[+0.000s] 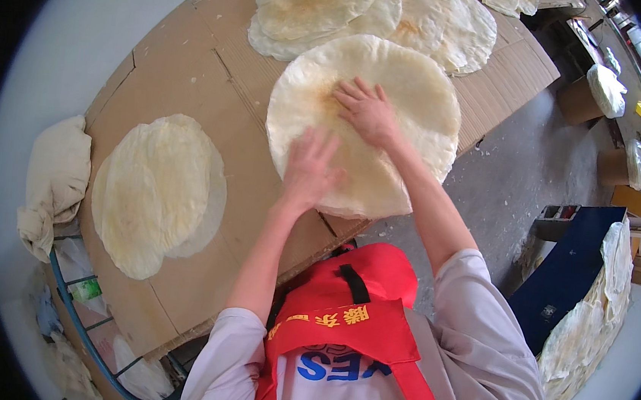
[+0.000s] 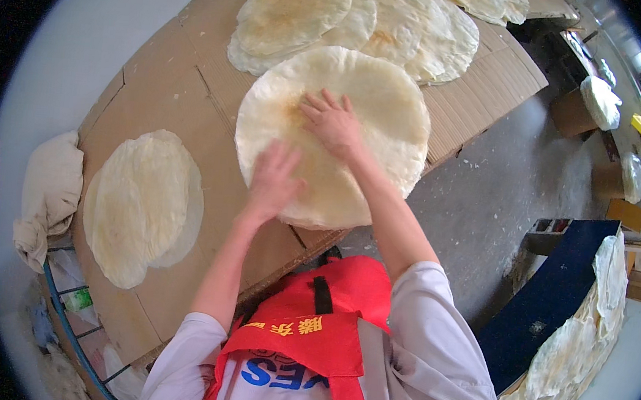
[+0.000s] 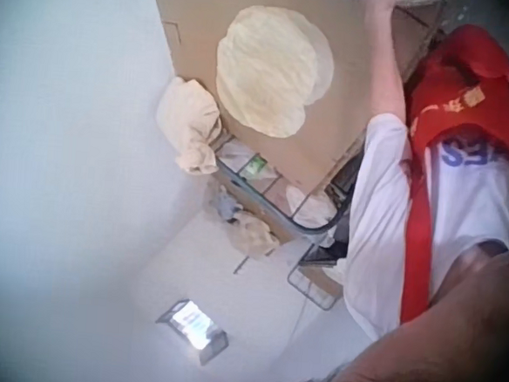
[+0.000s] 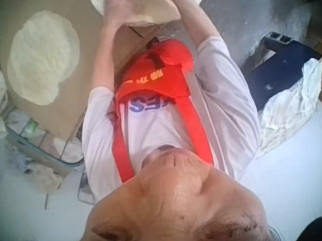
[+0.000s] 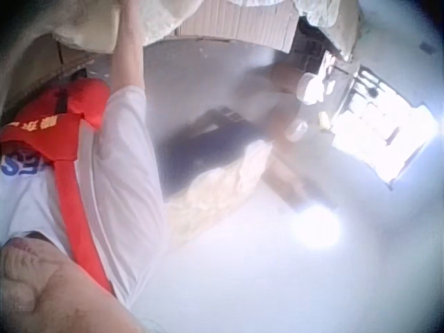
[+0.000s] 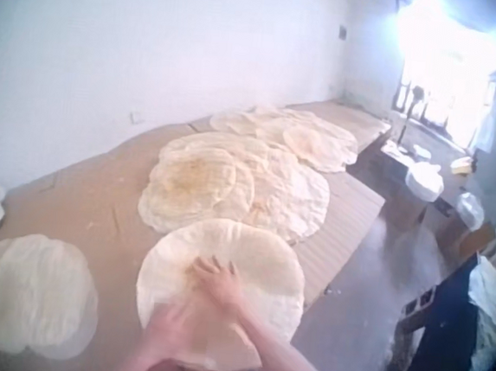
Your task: The person repeatedly picks up thin, round, translucent dough sheets from a cardboard surface, separates them, and stacks them into a growing pile. The person handles the sheets by hand, smoothing and aligning them as they are stacked.
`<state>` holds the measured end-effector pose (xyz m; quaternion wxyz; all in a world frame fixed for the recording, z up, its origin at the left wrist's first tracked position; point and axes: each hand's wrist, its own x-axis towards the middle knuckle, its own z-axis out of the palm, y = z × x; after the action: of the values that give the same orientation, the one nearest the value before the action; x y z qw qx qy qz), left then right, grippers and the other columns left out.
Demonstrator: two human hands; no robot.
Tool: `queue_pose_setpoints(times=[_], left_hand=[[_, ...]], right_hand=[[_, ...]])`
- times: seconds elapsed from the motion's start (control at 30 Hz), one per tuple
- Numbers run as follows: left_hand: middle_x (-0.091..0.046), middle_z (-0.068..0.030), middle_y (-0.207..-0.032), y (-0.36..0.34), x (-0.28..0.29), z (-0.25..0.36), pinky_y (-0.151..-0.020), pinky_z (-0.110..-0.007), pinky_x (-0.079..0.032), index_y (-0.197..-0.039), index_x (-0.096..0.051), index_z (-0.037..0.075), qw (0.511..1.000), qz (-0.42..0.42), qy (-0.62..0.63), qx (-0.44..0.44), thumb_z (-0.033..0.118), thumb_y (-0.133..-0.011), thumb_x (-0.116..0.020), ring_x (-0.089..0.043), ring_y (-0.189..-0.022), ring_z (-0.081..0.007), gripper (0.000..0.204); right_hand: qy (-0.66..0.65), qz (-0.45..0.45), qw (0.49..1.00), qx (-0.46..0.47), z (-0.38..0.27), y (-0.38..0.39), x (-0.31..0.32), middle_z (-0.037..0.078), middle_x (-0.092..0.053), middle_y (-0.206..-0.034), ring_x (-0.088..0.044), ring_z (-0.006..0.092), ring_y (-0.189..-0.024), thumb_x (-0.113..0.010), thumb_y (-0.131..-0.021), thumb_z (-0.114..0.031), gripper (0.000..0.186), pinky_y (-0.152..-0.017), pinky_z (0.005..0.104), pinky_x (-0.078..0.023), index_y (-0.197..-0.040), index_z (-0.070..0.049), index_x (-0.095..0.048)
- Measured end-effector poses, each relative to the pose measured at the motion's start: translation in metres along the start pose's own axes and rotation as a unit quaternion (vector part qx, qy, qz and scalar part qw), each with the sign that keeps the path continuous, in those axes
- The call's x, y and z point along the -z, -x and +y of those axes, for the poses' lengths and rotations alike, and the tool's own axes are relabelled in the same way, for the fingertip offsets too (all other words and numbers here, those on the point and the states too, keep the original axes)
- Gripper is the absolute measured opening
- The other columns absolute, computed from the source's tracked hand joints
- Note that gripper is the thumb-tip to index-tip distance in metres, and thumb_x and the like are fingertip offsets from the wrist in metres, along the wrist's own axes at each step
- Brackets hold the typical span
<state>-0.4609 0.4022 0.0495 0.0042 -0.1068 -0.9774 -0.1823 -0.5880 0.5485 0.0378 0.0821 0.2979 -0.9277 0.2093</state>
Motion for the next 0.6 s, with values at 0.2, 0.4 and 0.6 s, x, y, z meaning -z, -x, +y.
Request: queue_pose_setpoints(times=[0.2,0.4,0.6], left_hand=[[-0.03,-0.0133,-0.134,0.036,-0.012,-0.053,-0.099,-0.037,-0.028,-0.131,-0.025,0.001,0.681,0.204,0.644,0.284,0.025,-0.087,-0.047,-0.033,-0.12,-0.0239,0.055],[-0.037,-0.0135,-0.128,0.013,-0.029,-0.03,-0.095,-0.037,-0.035,-0.128,-0.024,0.0,0.673,0.208,0.639,0.31,0.01,-0.084,-0.043,-0.04,-0.114,-0.0239,0.049],[-0.03,-0.0122,-0.134,0.026,-0.01,-0.028,-0.1,-0.036,-0.023,-0.135,-0.017,0.003,0.698,0.192,0.631,0.278,0.021,-0.086,-0.047,-0.032,-0.12,-0.0224,0.06]], right_hand=[[-0.164,0.253,0.911,-0.281,0.059,0.073,0.083,0.016,-0.05,-0.117,-0.049,0.0287,-0.105,-0.053,-0.084,-0.029,0.049,-0.088,0.0327,-0.039,-0.124,-0.004,-0.04],[-0.243,0.204,0.864,-0.39,0.07,0.114,0.026,0.021,-0.032,-0.132,-0.029,0.0312,-0.124,-0.052,-0.084,-0.03,0.064,-0.101,0.038,-0.022,-0.132,0.001,-0.023],[0.04,0.161,0.977,-0.132,0.007,0.046,0.053,0.022,-0.031,-0.133,-0.024,0.0344,-0.125,-0.061,-0.077,-0.03,0.068,-0.103,0.0405,-0.018,-0.13,-0.002,-0.03]])
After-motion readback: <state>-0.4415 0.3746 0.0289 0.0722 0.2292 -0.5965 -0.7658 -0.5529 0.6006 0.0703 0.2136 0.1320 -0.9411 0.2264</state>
